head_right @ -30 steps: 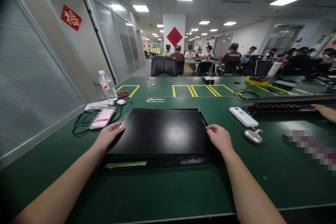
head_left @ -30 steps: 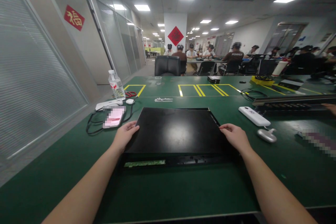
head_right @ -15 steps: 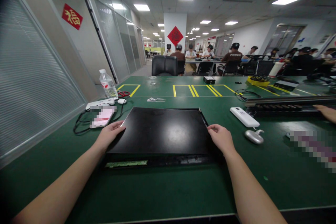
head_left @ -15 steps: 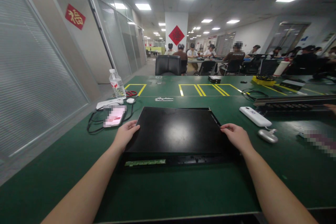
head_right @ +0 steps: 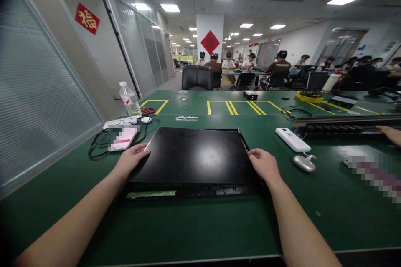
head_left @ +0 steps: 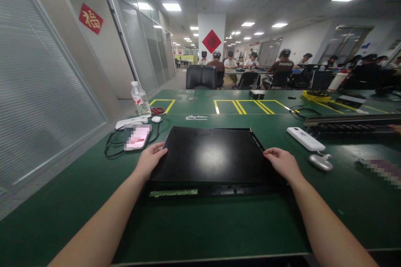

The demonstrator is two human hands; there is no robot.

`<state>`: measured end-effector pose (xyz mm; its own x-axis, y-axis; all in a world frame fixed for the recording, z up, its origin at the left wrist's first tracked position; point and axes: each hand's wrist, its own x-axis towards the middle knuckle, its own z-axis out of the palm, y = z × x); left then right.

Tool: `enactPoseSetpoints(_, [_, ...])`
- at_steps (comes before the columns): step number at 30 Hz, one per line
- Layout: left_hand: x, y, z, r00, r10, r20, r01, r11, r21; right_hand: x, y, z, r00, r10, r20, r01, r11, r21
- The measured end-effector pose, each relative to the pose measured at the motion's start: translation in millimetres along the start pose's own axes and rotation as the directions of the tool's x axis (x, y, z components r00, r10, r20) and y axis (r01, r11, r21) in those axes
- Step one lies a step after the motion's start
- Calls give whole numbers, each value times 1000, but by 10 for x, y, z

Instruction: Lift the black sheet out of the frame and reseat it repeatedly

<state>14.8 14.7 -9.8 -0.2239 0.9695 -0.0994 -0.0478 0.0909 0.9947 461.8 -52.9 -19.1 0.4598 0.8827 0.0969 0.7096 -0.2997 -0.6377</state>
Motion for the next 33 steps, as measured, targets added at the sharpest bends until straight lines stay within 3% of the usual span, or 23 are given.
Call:
enactPoseSetpoints(13, [-129, 139, 60, 992, -122, 13, 123, 989, -85, -25, -47, -31, 1000, 1, 4, -1, 1000, -17])
enactPoseSetpoints(33, [-117, 168, 2, 984, -138, 114, 160, 964, -212, -14, -37, -31, 1000, -7, 6, 7, 1000, -4])
